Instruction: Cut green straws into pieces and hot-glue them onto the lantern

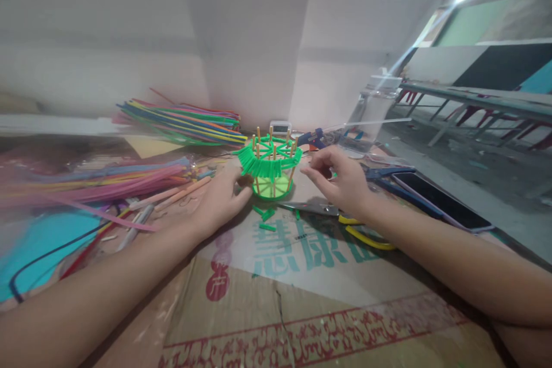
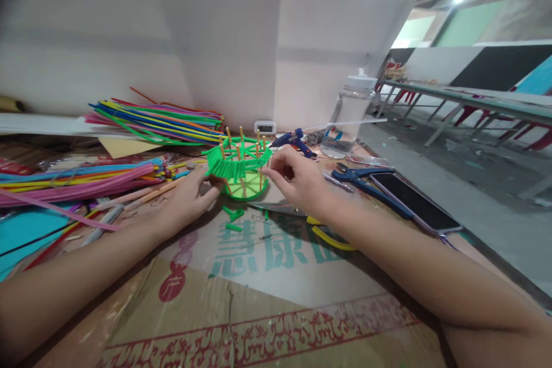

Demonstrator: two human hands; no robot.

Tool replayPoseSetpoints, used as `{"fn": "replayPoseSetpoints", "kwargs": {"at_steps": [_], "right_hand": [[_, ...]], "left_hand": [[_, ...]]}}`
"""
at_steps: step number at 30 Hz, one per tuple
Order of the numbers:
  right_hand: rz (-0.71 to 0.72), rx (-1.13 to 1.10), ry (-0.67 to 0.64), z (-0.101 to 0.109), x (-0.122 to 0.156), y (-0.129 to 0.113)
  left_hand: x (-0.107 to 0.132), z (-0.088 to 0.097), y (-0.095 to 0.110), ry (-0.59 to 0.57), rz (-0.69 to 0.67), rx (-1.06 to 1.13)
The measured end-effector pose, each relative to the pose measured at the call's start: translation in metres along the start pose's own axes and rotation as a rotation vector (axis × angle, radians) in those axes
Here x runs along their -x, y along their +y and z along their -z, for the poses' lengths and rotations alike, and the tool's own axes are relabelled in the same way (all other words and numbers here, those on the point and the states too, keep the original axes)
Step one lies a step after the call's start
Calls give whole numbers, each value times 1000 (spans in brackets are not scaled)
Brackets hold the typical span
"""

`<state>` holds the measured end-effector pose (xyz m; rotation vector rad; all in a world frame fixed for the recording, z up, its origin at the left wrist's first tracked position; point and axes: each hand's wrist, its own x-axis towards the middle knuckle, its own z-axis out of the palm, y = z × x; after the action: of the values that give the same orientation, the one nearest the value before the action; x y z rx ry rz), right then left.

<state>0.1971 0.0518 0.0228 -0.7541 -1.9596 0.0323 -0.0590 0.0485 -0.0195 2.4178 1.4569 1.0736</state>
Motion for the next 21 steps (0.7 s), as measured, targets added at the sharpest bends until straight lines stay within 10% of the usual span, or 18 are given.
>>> {"fn": "replayPoseSetpoints", "kwargs": {"at_steps": [16,21], "right_hand": [[-244,-31,-35,10,-15,24],[-187,-83,130,13,-21,24]], "left_hand": [[1,-1,1,-45,-117,-25],[0,-1,1,-59,-106,-58]]}}
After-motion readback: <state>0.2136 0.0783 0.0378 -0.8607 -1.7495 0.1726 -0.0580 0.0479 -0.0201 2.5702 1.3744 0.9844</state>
